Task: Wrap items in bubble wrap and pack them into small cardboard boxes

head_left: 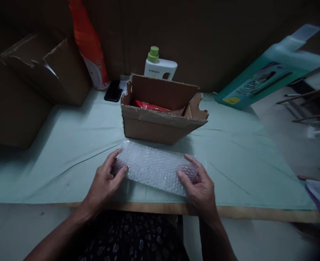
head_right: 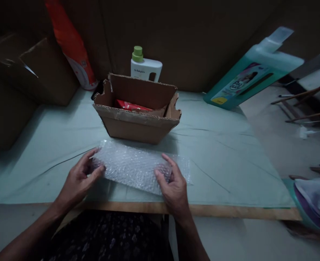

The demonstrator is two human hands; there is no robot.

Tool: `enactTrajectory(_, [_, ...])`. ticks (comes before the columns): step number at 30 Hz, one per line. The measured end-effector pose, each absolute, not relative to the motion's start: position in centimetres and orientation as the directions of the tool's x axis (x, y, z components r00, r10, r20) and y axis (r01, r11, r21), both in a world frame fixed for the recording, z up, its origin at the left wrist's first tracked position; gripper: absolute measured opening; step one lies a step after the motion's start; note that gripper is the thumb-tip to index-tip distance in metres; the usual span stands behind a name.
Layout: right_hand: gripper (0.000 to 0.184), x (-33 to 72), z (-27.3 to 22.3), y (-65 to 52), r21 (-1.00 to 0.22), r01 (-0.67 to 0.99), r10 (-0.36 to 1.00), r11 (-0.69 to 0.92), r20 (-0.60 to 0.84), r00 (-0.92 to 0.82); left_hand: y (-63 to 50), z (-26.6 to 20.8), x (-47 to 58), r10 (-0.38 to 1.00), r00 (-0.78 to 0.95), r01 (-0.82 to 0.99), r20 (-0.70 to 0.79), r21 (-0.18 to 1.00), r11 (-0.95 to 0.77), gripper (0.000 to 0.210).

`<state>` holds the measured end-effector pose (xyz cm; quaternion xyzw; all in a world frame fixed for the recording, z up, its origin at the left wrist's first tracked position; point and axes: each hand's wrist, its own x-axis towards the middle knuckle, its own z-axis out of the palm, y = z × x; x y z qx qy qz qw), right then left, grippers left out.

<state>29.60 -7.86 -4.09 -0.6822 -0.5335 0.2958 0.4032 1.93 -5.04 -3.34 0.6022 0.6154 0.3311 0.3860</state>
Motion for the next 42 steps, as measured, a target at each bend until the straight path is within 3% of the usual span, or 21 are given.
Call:
enactTrajectory(3, [0.056,29.9,-4.4,-5.4,-0.813,0.579,0.973,-0.059,0.083,0.217,-3.0,-3.5,1.8,0.993,0.076,0.662,-0.091,0.749,0.018,0.056])
enactTrajectory(6, [0.055,29.8,-6.0,-3.6,-0.726,0.685,0.983,-0.056,0.08,0.166,-1.7,-4.3,2.2,0.968,0.12,0.887,-0.222,0.461,-0.004,0.061])
enactTrajectory(8, [0.058,29.9,-6.9,-3.3,-0.684,0.727,0.979,-0.063,0.098,0.177,-1.5,-4.3,2.3,0.959,0.128,0.945,-0.253,0.325,-0.04,0.064])
enactTrajectory(12, [0.064,31.8,-7.5,-4.0,-0.585,0.81,0.957,-0.041,0.21,0.2,-1.1,-3.6,1.2,0.975,0.178,0.959,-0.13,0.246,-0.143,0.054])
enactTrajectory(16, [0.066,34.2,-7.8,-4.1,-0.409,0.911,0.965,-0.045,0.218,0.146,1.4,-4.1,0.7,0.964,0.265,0.929,0.015,0.262,-0.26,0.05])
enactTrajectory(23, [0.024,34.1,-7.3,-3.8,-0.39,0.919,0.994,0.058,0.103,-0.019,2.9,-4.6,1.8,0.911,0.394,0.9,-0.124,0.255,-0.355,0.016])
enactTrajectory(26, [0.018,33.6,-6.5,-4.3,-0.39,0.915,0.992,0.104,0.105,-0.068,0.6,-4.2,0.9,0.893,0.419,0.879,-0.167,0.322,-0.352,0.012])
enactTrajectory(29, [0.016,33.1,-5.8,-4.4,-0.387,0.91,0.984,0.151,0.15,-0.099,-1.7,-4.2,-0.5,0.885,0.375,0.877,-0.275,0.415,-0.242,0.019])
enactTrajectory(31, [0.02,32.8,-5.4,-3.9,-0.401,0.902,0.975,0.158,0.21,-0.077,-2.6,-4.2,-1.3,0.869,0.365,0.87,-0.335,0.456,-0.189,0.034])
enactTrajectory(33, [0.039,32.7,-5.2,-2.7,-0.451,0.885,0.96,0.113,0.28,0.02,-2.8,-4.1,-1.7,0.846,0.377,0.861,-0.377,0.478,-0.171,0.047])
enactTrajectory(35, [0.064,32.7,-5.1,-1.0,-0.547,0.836,0.947,0.038,0.287,0.145,-2.5,-3.7,-1.7,0.821,0.396,0.856,-0.411,0.489,-0.168,0.043])
enactTrajectory(37, [0.079,32.5,-5.1,1.1,-0.666,0.744,0.957,-0.044,0.186,0.223,-2.1,-3.2,-1.4,0.81,0.405,0.858,-0.425,0.482,-0.176,0.025])
enactTrajectory(40, [0.078,31.8,-5.4,4.4,-0.788,0.603,0.975,-0.123,0.017,0.221,-1.8,-3.0,-0.9,0.825,0.395,0.855,-0.403,0.491,-0.169,0.012])
enactTrajectory(42, [0.07,31.2,-5.6,6.2,-0.796,0.59,0.974,-0.136,0.0,0.224,-1.8,-3.1,-0.9,0.843,0.391,0.837,-0.37,0.524,-0.159,0.013])
